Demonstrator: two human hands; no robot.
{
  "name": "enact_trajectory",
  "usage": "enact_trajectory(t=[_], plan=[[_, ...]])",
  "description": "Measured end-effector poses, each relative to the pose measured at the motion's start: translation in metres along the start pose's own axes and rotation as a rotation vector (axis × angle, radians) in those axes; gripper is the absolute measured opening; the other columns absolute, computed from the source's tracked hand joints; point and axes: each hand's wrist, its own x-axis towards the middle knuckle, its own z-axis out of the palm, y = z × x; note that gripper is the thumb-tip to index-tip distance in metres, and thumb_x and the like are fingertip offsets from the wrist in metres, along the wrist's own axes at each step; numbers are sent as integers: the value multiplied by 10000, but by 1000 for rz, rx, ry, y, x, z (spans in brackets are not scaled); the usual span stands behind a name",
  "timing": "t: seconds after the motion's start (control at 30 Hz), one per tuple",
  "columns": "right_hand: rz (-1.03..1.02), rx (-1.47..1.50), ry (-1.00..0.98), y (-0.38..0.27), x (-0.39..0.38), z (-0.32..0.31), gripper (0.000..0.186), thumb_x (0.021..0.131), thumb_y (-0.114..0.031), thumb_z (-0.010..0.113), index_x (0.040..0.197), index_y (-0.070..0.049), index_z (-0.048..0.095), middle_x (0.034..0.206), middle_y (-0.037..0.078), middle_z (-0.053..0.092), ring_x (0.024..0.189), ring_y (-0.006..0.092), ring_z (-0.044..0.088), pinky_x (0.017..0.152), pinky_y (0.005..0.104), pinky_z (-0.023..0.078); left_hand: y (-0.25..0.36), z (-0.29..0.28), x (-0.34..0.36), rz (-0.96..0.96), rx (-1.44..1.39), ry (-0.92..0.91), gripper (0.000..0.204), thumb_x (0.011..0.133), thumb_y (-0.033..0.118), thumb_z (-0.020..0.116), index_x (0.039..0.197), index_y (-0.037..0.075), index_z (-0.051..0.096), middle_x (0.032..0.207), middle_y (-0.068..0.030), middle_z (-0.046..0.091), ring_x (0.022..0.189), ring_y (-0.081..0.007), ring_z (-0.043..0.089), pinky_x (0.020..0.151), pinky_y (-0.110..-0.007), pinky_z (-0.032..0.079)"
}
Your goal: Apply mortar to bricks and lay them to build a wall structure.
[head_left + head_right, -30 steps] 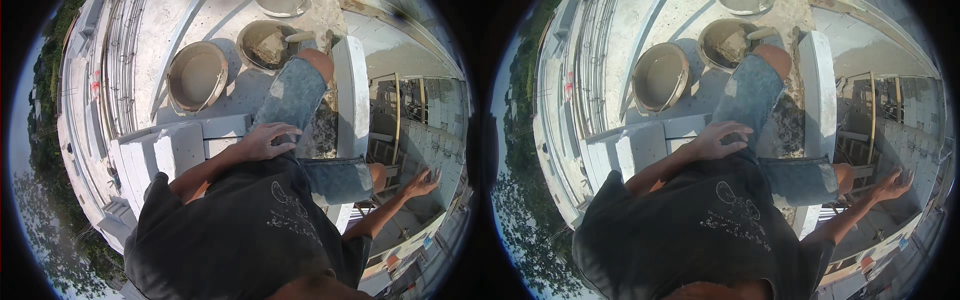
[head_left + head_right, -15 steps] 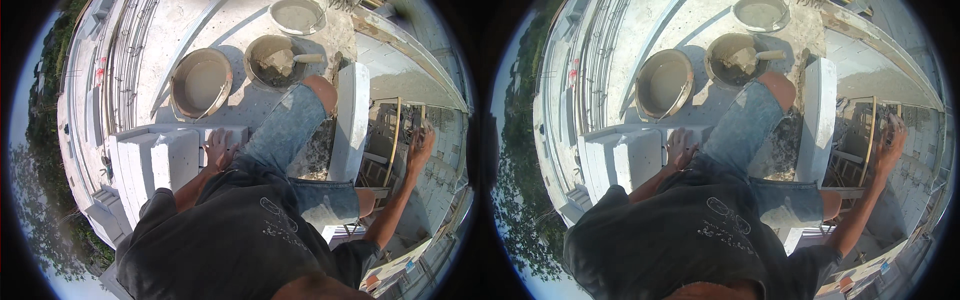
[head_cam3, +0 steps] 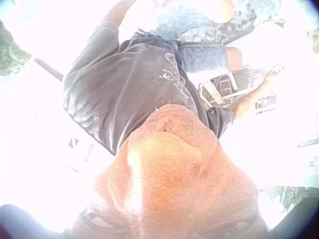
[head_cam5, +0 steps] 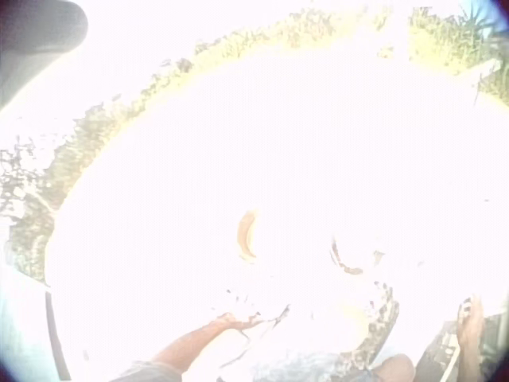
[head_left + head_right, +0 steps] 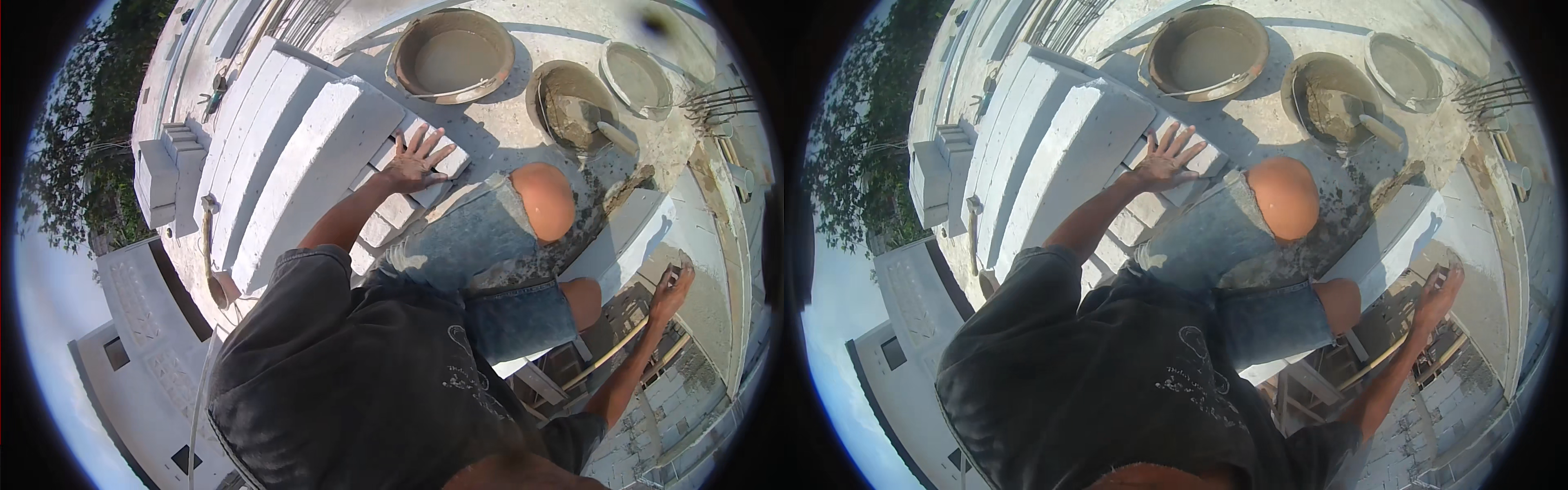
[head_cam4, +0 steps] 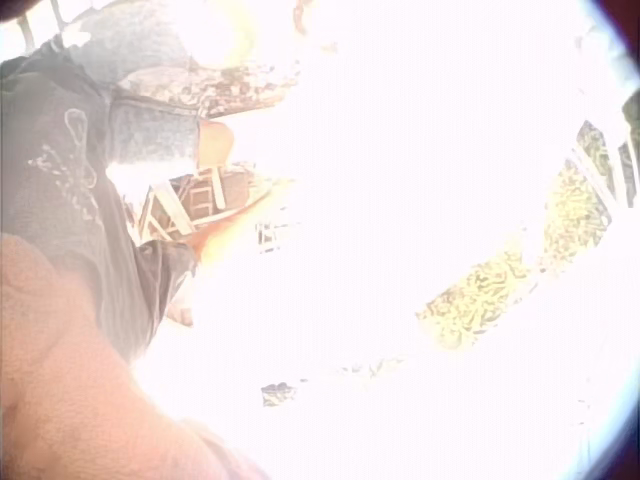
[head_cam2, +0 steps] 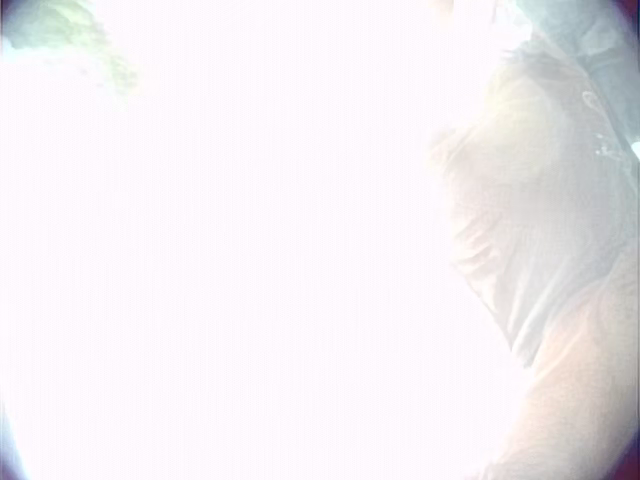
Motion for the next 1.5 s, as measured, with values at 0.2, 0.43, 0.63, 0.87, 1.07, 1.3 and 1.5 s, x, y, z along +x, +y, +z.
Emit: enact_trajectory(t=[0.2,0.43,0.63,0.87,1.07,1.3,1.5], plan=[[-86,398,-209,-117,75,69,401,917,-19,558,1311,-75,515,1327,128,513,1000,240,618,760,333,536,16,-52,-35,-74,-645,389,423,958,332,555,1348,172,516,1450,-123,420,1320,-340,417,1021,-494,441],[-98,409,-116,-128,123,61,404,904,-23,580,1296,-107,528,1291,123,540,1009,261,623,781,360,546,-92,-197,-304,-802,189,1427,335,919,7,491,1247,40,546,1162,-179,604,1080,-270,599,899,-376,477],[108,449,-103,-88,100,56,402,898,-33,610,1284,-11,500,1230,139,570,948,255,636,762,357,531,-198,-116,-404,-1524,-225,497,597,985,416,469,1415,11,380,1194,-224,572,1164,-287,555,965,-397,438],[215,163,-84,4,43,22,450,889,-114,648,1314,-76,504,1228,129,567,1008,281,609,832,345,518,-188,-80,-352,-1477,-212,506,478,1001,424,428,1291,45,447,1054,-129,509,1010,-199,509,849,-333,406],[468,104,-35,33,-8,-25,504,869,-173,685,1330,-86,500,1260,110,561,1010,255,606,871,361,510,-127,-137,-296,-1342,-288,928,412,1015,431,392,1186,74,505,934,-47,454,878,-122,470,750,-277,378],[314,509,190,-36,-9,-101,573,847,-242,728,1350,-99,495,1297,88,553,1012,224,603,917,379,499,29,-308,-150,-126,-581,1328,405,1033,399,385,994,36,560,824,-1,427,721,-120,456,635,-268,410],[-10,955,193,-174,-6,-130,822,833,-464,712,1446,-59,343,1219,137,557,1015,228,571,872,362,501,276,-295,56,791,-2016,48,315,968,327,568,1146,76,503,1015,-48,526,842,-141,518,834,-331,444]])
